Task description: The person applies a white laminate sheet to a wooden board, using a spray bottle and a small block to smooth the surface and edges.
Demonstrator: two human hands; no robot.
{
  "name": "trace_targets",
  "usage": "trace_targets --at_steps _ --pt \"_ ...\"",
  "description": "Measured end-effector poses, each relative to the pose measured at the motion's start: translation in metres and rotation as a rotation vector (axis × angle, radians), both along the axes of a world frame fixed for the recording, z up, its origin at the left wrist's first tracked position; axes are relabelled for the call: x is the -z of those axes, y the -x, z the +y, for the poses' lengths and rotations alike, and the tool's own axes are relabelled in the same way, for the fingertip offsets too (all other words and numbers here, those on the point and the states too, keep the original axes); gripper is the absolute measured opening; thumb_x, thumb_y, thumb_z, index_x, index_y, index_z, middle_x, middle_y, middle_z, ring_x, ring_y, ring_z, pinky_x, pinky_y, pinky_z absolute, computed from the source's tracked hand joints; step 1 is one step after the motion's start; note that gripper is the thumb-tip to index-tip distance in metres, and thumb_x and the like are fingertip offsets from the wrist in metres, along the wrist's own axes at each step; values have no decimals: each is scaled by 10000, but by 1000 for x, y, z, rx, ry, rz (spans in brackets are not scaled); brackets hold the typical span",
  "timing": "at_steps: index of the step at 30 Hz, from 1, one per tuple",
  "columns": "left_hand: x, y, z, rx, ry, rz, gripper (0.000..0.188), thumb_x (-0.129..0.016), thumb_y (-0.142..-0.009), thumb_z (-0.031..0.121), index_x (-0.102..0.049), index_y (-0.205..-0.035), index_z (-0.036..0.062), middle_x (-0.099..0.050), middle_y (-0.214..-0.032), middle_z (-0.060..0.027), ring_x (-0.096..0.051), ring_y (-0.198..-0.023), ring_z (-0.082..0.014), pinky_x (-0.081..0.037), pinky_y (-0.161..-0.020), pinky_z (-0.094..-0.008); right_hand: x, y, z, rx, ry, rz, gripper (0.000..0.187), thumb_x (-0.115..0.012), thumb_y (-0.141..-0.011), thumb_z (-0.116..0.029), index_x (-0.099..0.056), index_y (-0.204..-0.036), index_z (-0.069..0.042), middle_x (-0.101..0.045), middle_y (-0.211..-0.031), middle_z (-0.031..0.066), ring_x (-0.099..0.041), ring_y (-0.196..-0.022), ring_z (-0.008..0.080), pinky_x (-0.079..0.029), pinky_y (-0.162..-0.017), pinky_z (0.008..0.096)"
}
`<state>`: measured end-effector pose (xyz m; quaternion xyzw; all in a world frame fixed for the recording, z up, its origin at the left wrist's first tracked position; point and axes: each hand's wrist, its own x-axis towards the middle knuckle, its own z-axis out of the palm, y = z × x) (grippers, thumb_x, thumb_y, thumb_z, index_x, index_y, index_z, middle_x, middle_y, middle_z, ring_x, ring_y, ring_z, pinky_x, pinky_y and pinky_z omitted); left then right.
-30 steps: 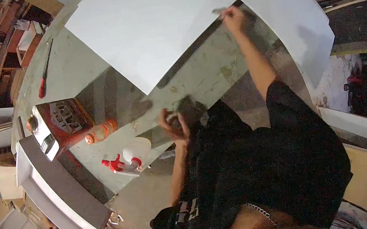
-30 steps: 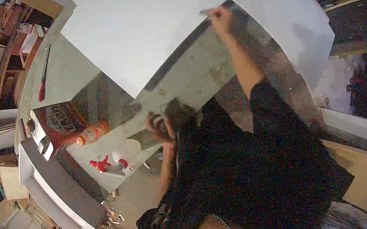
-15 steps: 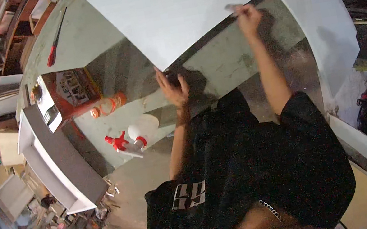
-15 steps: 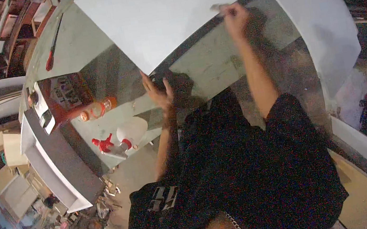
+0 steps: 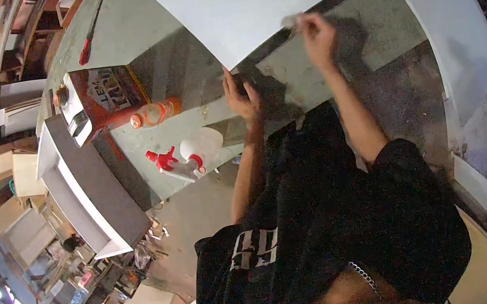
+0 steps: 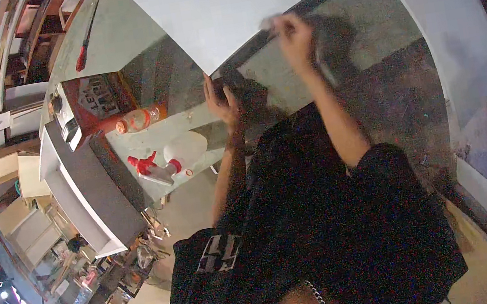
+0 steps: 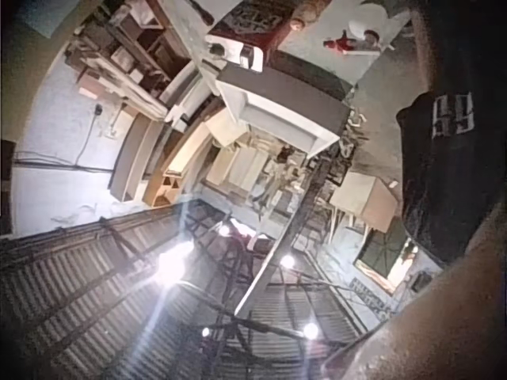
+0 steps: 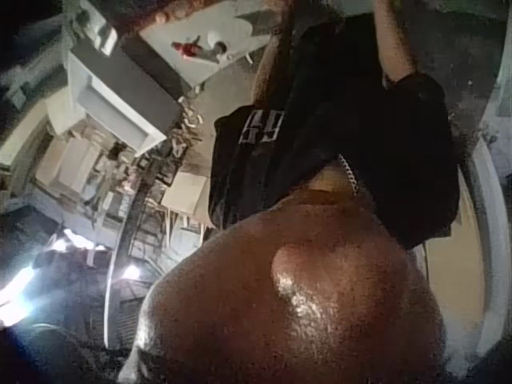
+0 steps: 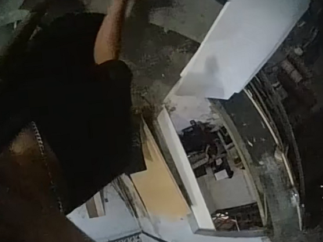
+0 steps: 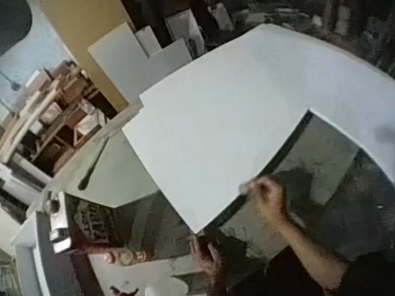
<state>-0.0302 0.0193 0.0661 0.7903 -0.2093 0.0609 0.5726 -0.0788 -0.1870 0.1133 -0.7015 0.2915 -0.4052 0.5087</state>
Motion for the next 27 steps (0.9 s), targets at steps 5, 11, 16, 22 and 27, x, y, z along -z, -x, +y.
trace_targets --at_steps 5,11,16,22,27 --pt "1 -3 -6 -39 40 77 468 -499 -913 94 -519 -1371 -2 -612 -1095 -207 -603 -917 -359 -491 -831 -400 34 -23 20 -103 32 -45 117 -594 -920 -86 -650 -849 -12 -708 -863 98 -642 -727 157 -516 -695 303" --pt "29 -11 7 14 31 51 440 -395 -990 284 -590 -1165 -70 -599 -1199 -223 -590 -1054 -357 -451 -927 -398 22 -27 107 -553 86 77 98 -628 -899 -79 -702 -888 -15 -723 -914 117 -701 -805 231 -539 -719 311" --pt "25 -3 4 73 57 77 627 -410 -1017 368 -331 -1482 -45 -431 -1456 -244 -527 -1199 -301 -412 -1016 -403 43 7 30 149 -168 -49 133 -612 -951 -95 -643 -1058 -24 -699 -923 80 -660 -860 148 -525 -768 310" --pt "2 3 -8 126 12 136 631 -413 -1023 355 -276 -1510 -23 -558 -1288 -232 -565 -1084 -285 -456 -946 -398 57 22 -173 765 -33 -310 115 -656 -916 -74 -674 -1017 -22 -704 -942 74 -666 -870 158 -534 -785 295" --pt "8 -3 1 39 -15 132 572 -445 -1020 318 -365 -1445 -57 -582 -1277 -209 -578 -1087 -274 -452 -972 -409 74 8 -270 857 285 -92 186 -701 -886 -95 -718 -1064 -44 -722 -984 106 -672 -901 181 -532 -762 319"
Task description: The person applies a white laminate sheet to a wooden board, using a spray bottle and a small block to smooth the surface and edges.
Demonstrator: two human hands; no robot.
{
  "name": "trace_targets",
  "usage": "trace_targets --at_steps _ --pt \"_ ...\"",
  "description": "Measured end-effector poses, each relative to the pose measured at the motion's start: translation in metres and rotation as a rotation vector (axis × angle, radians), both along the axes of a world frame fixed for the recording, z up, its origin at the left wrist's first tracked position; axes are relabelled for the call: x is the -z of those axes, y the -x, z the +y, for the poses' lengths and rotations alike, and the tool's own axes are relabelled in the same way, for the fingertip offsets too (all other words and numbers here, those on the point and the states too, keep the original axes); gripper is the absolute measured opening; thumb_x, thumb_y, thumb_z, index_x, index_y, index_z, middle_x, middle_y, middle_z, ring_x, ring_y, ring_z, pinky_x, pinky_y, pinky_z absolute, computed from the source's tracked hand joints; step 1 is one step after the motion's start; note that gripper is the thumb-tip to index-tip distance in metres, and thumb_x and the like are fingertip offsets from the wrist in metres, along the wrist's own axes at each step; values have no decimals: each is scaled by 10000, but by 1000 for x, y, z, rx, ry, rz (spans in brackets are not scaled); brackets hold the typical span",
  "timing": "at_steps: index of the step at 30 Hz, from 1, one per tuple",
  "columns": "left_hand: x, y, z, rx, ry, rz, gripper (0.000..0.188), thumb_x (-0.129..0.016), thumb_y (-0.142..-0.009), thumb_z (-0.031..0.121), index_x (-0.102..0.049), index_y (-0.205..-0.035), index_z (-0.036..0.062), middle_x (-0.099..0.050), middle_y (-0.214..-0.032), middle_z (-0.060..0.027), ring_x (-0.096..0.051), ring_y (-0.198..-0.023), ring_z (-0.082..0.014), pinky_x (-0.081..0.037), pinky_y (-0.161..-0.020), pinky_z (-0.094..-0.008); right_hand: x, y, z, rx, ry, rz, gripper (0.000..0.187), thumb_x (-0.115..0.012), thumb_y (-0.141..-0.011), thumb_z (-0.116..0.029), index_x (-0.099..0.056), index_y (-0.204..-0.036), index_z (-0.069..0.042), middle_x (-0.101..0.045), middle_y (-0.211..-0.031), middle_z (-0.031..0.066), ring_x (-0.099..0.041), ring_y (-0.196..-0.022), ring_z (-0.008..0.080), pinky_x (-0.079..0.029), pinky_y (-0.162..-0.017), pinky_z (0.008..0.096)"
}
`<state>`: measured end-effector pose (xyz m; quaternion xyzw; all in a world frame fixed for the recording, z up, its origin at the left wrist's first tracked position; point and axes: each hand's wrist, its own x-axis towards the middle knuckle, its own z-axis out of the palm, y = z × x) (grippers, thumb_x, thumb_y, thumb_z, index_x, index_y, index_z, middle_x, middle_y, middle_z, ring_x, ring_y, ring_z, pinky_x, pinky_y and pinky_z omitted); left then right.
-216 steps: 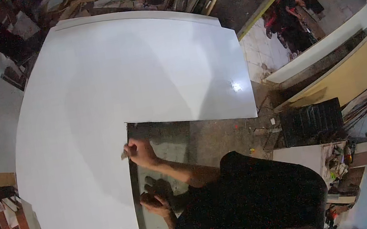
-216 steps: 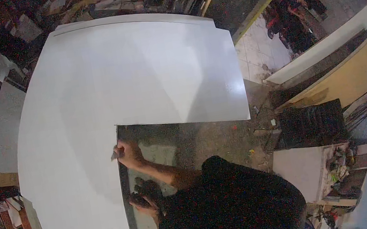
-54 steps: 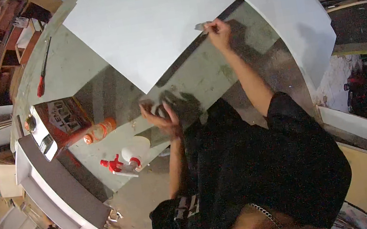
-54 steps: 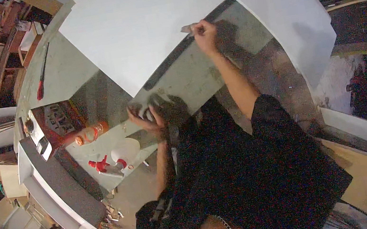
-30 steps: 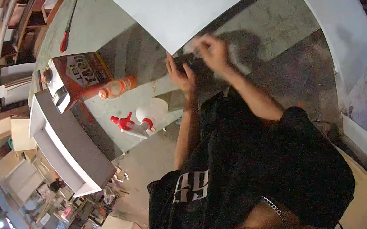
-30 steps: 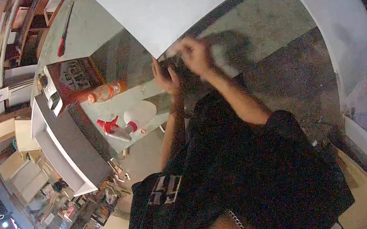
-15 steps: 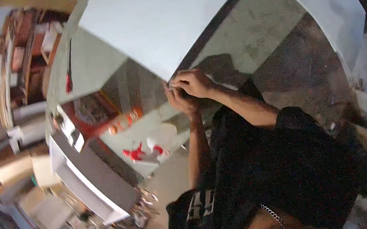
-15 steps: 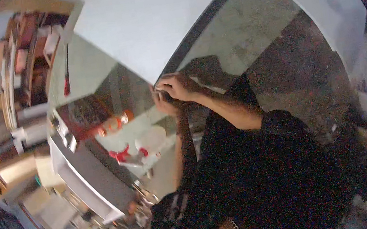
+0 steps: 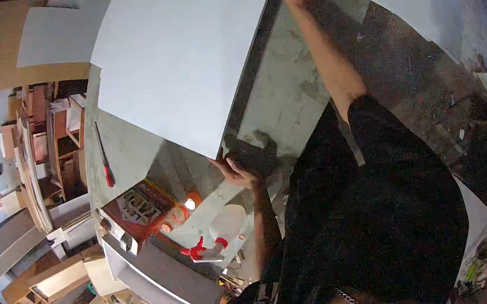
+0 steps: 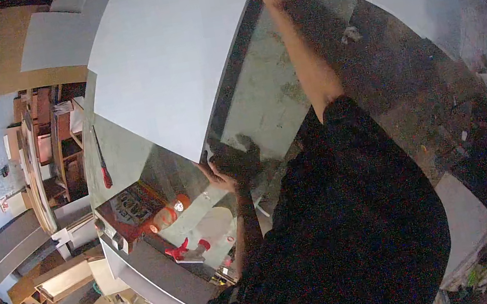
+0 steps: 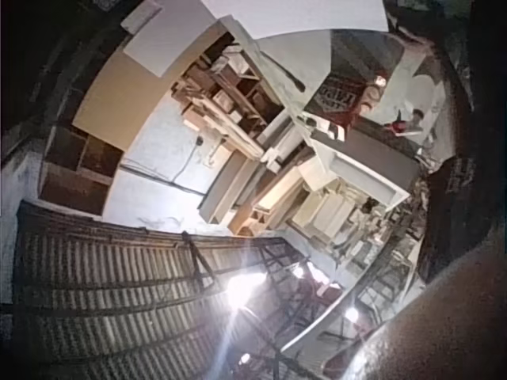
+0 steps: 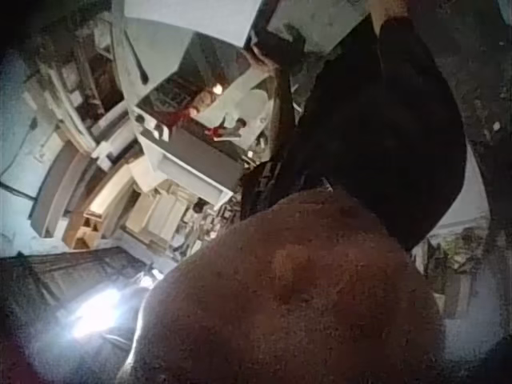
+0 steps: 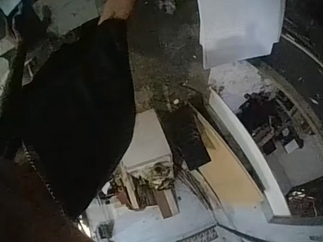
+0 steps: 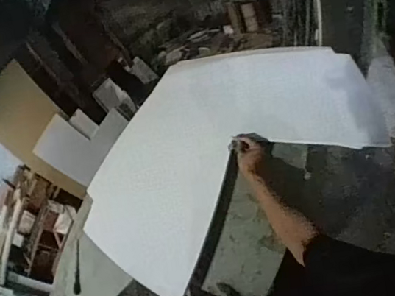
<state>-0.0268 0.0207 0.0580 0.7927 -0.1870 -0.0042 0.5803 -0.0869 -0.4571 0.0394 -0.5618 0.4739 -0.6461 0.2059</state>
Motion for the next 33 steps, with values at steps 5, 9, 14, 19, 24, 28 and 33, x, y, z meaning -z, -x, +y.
trace_targets --at_steps 5,9,14,19,24,28,33 --pt "6 6 -9 86 13 13 568 -470 -1013 258 -342 -1472 -49 -536 -1346 -220 -548 -1159 -280 -413 -1022 -409 36 -8 24 8 -4 -81 192 -675 -808 -32 -704 -998 -39 -720 -895 131 -693 -834 227 -531 -742 343" --pt "8 -8 8 75 107 36 564 -484 -1001 182 -311 -1488 -45 -433 -1454 -261 -443 -1324 -298 -291 -1126 -398 -3 -43 182 -139 -251 -32 120 -644 -895 -24 -685 -1006 -4 -720 -892 128 -684 -825 183 -533 -733 313" --pt "-3 3 -8 53 117 23 563 -392 -1021 297 -371 -1451 -66 -513 -1373 -213 -526 -1201 -295 -406 -1030 -393 -10 -32 317 -482 -411 76 89 -637 -897 -10 -672 -978 -12 -729 -916 133 -710 -844 194 -538 -704 292" --pt "-1 -3 -1 156 147 -5 596 -352 -1020 317 -311 -1488 -50 -493 -1393 -269 -533 -1196 -347 -398 -1019 -410 3 -42 398 -831 -543 -60 67 -633 -901 -20 -673 -954 -13 -720 -908 126 -694 -807 189 -525 -699 289" --pt "-4 -9 7 133 18 -140 607 -286 -1019 367 -415 -1431 -59 -491 -1383 -283 -542 -1180 -401 -430 -981 -443 -2 -39 420 -1060 -323 113 69 -610 -916 -30 -674 -922 -6 -667 -804 88 -637 -754 156 -502 -692 289" --pt "-3 -8 7 76 126 -101 539 -339 -1019 313 -454 -1422 -27 -441 -1424 -250 -488 -1246 -388 -399 -1017 -453 -4 -31 406 -1037 -448 -117 42 -624 -884 34 -653 -892 5 -613 -775 71 -607 -729 133 -486 -666 273" --pt "-24 14 19 -36 -5 -89 551 -401 -1009 329 -422 -1425 -31 -376 -1460 -213 -417 -1318 -345 -354 -1077 -425 -23 -41 410 -1128 -375 -46 56 -606 -893 -2 -607 -837 3 -608 -733 25 -575 -633 108 -446 -555 267"
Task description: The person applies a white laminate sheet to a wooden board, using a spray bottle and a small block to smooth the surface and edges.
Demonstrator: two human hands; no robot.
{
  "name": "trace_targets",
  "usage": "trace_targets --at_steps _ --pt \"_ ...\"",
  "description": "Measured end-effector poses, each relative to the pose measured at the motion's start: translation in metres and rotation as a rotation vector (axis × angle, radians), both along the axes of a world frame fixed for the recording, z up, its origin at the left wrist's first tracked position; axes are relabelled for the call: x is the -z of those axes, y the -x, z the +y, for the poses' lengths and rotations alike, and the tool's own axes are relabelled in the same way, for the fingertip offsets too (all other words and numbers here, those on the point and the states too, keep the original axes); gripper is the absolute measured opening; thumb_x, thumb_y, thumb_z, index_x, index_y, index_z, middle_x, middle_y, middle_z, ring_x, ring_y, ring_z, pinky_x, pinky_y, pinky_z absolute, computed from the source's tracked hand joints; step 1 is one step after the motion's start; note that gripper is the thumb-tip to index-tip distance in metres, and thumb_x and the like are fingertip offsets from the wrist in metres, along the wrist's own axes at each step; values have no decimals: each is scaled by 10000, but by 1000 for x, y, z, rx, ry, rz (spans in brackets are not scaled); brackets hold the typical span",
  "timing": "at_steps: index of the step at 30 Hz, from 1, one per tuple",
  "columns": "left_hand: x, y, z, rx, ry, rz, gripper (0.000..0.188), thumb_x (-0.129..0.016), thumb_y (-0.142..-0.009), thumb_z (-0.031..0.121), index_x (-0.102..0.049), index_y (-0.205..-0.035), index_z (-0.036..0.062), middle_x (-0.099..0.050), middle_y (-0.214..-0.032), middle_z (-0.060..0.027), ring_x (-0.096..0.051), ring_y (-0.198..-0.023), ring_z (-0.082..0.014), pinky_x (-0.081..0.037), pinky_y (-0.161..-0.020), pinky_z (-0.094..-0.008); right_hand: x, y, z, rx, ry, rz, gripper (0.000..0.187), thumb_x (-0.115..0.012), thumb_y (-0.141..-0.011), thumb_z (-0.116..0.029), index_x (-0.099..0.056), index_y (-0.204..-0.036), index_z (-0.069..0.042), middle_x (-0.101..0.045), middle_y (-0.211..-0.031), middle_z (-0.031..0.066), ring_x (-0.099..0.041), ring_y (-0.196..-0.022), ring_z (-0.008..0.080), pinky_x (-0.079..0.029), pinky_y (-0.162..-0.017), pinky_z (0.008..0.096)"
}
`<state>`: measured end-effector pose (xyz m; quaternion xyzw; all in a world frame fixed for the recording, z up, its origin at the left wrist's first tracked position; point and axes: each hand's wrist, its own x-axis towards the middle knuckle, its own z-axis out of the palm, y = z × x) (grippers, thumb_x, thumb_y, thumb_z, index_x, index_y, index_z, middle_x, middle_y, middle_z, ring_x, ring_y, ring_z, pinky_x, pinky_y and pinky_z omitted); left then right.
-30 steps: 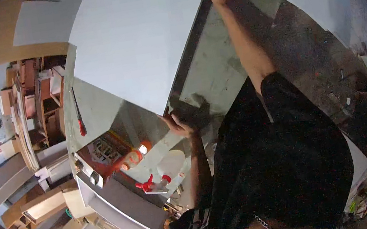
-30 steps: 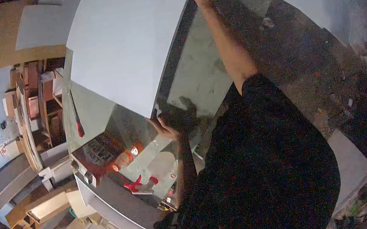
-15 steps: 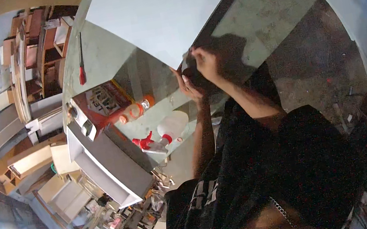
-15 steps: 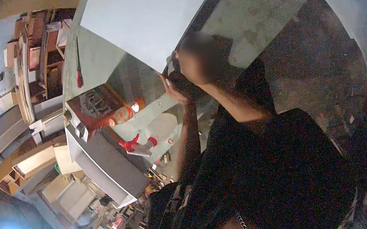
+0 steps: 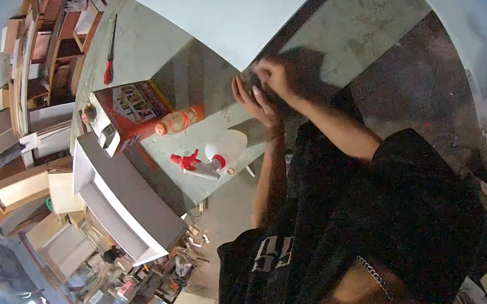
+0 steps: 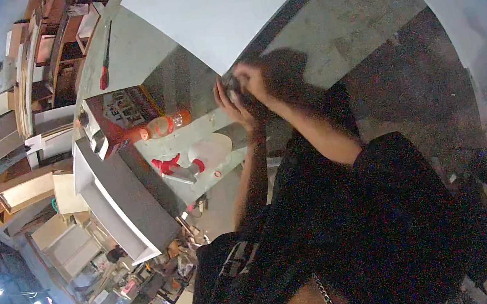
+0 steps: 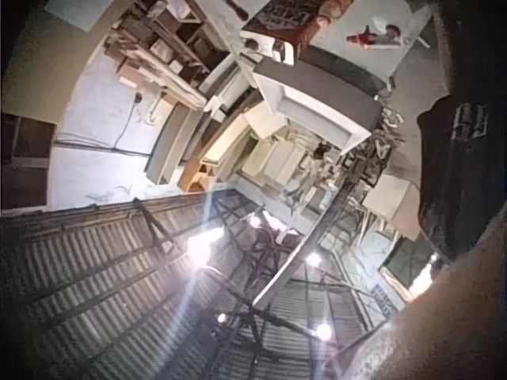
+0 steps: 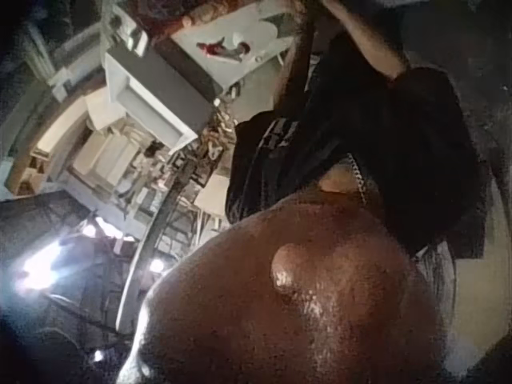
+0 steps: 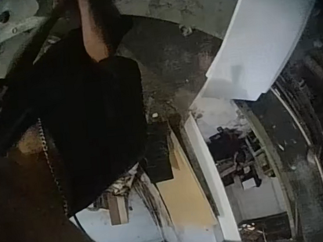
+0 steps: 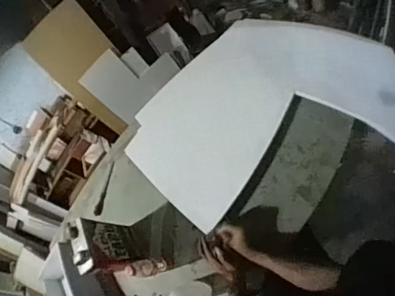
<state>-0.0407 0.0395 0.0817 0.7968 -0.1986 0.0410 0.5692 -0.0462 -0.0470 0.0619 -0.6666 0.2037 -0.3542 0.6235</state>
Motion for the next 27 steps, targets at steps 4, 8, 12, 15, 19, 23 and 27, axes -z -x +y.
trace_targets --at_steps 4,8,12,15,19,23,27 --pt "-4 58 47 149 17 53 606 -581 -920 135 -336 -1461 17 -380 -1447 -192 -386 -1345 -324 -322 -1100 -453 -10 -10 11 -68 301 -39 87 -613 -922 -54 -646 -955 19 -641 -788 49 -597 -699 118 -475 -610 274" --pt "-24 87 157 263 -164 42 248 -652 -858 74 -614 -1063 -60 -589 -1157 -249 -565 -1103 -367 -426 -970 -453 10 18 -24 -43 101 -16 122 -614 -935 -88 -642 -1009 5 -670 -852 77 -641 -771 132 -516 -670 293" --pt "-33 102 222 61 -268 -28 187 -667 -882 153 -624 -905 -27 -636 -907 -164 -605 -873 -293 -479 -769 -379 -34 74 -68 -40 111 57 139 -623 -939 -103 -655 -1037 -11 -690 -906 79 -653 -779 127 -528 -671 289" --pt "-19 107 222 227 -282 102 166 -659 -896 138 -623 -850 -17 -637 -814 -145 -602 -735 -260 -476 -661 -372 -33 131 -101 114 92 155 180 -636 -934 -70 -670 -1088 15 -707 -895 93 -685 -800 131 -549 -695 263" --pt "-26 108 158 455 -156 122 155 -653 -900 128 -639 -914 -26 -646 -804 -162 -609 -676 -266 -488 -642 -370 -39 209 -121 367 -151 244 179 -613 -950 -48 -668 -1111 6 -700 -978 77 -680 -775 126 -567 -670 277" --pt "-33 98 95 742 -232 270 215 -638 -905 155 -631 -1016 -28 -670 -860 -171 -640 -713 -289 -503 -684 -385 -28 305 -149 785 -180 88 172 -632 -913 -36 -675 -1080 -26 -698 -902 50 -661 -727 129 -564 -632 274" --pt "-46 108 36 872 -267 321 288 -664 -888 208 -651 -1048 -32 -675 -851 -171 -649 -731 -298 -513 -680 -394 -22 422 -195 919 155 19 241 -665 -918 -117 -657 -1114 21 -695 -1001 79 -669 -752 150 -558 -647 308"
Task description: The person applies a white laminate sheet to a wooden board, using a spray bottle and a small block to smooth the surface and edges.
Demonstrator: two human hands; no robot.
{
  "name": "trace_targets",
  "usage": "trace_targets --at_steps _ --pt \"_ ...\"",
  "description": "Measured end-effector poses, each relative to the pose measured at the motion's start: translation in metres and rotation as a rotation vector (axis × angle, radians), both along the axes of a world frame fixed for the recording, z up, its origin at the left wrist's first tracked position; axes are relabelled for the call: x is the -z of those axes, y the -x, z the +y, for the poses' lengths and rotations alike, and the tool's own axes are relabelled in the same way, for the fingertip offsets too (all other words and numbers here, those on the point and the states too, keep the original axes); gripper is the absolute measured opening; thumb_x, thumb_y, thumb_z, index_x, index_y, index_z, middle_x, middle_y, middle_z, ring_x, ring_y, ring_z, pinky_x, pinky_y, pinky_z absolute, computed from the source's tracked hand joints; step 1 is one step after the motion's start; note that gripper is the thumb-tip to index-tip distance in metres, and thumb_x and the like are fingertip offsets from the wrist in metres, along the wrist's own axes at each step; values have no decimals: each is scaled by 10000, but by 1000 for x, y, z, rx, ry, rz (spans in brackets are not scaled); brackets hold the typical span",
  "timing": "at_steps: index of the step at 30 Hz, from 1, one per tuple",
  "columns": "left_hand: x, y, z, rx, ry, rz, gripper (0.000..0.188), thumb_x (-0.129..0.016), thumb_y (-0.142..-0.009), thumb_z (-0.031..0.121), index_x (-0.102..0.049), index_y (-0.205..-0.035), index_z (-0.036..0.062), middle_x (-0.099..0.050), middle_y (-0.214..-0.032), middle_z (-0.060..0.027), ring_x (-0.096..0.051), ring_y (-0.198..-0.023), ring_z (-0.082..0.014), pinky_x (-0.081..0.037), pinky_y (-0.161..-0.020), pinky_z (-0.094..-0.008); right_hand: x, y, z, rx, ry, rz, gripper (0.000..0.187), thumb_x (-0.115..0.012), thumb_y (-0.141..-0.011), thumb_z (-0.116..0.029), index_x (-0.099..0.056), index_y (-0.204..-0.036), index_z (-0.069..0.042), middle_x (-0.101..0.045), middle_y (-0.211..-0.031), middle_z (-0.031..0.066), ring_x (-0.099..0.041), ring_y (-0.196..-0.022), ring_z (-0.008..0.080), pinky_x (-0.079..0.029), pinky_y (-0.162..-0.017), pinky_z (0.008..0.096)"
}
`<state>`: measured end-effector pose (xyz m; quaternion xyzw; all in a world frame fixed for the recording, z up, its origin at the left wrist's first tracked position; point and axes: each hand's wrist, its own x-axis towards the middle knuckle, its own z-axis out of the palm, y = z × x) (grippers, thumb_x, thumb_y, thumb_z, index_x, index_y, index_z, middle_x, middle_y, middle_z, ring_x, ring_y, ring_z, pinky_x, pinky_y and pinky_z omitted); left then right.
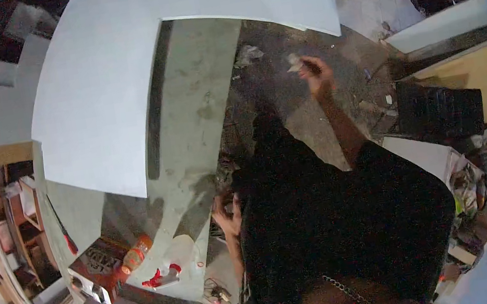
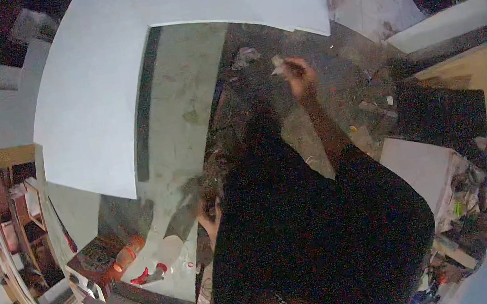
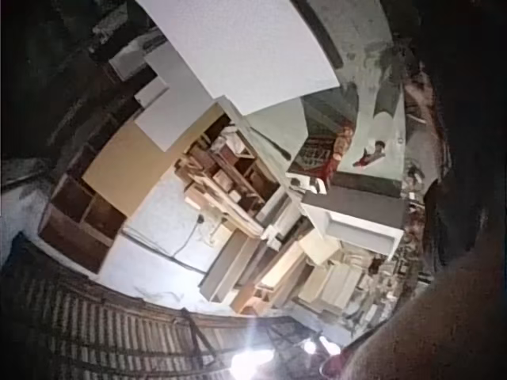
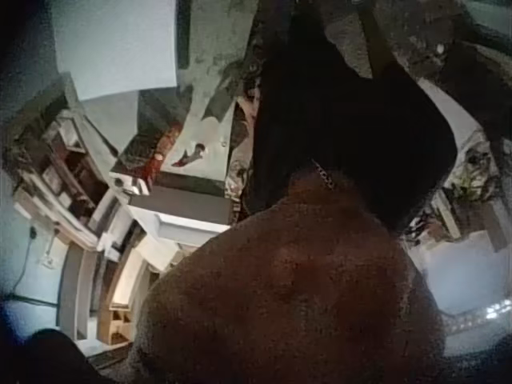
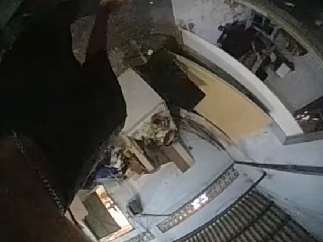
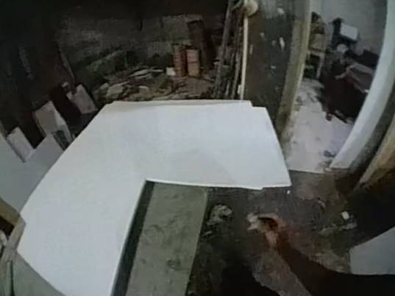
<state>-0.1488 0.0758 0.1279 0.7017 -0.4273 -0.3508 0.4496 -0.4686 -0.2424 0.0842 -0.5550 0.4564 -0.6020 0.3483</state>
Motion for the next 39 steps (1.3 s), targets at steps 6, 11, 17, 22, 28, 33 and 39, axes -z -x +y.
trace_targets --at_steps 6,11,17,22,28,33,39 --pt "-15 58 -127 270 -34 -4 369 -662 -915 222 -637 -1170 -42 -695 -1057 -190 -668 -949 -261 -521 -843 -380 -63 134 -81 96 -38 537 270 -677 -926 -198 -665 -1151 -49 -712 -949 124 -689 -842 194 -545 -740 321" --pt "1 133 -277 19 64 212 556 -622 -960 302 -461 -1408 13 -562 -1324 -177 -580 -1173 -277 -477 -962 -409 -48 218 -160 -140 -2 884 249 -684 -906 -134 -645 -1115 -4 -691 -1001 125 -663 -905 191 -526 -812 332" --pt "48 153 -442 -357 269 626 686 -547 -1002 356 -201 -1549 129 -213 -1573 -188 -256 -1436 -336 -275 -1142 -483 -24 246 -205 -364 -221 467 159 -651 -917 -98 -591 -1030 -4 -647 -911 62 -624 -837 161 -507 -758 319" --pt "112 159 -487 -295 236 -488 868 -487 -975 540 -64 -1558 58 1 -1605 -238 -41 -1484 -393 -158 -1172 -524 3 221 -208 -453 -318 174 171 -682 -896 -120 -605 -1011 -19 -632 -893 41 -604 -809 114 -492 -697 289" --pt "44 196 -546 -571 242 161 920 -483 -976 526 -10 -1535 -30 98 -1605 -233 46 -1492 -369 -82 -1193 -461 6 242 -224 -334 -250 253 159 -720 -882 -156 -613 -928 -49 -596 -826 11 -562 -756 90 -469 -669 246" --pt "27 184 -548 -631 228 258 958 -508 -953 544 -16 -1530 -43 68 -1604 -247 33 -1494 -358 -54 -1200 -431 10 227 -240 -319 -251 245 110 -654 -943 -96 -585 -929 -13 -614 -856 36 -573 -800 103 -487 -736 285" --pt "56 156 -568 -593 241 0 1049 -558 -906 567 -14 -1505 -101 36 -1591 -288 5 -1489 -388 -63 -1201 -429 -3 203 -281 -408 -236 213 116 -671 -929 -99 -591 -957 -19 -604 -840 23 -582 -800 101 -484 -699 270"
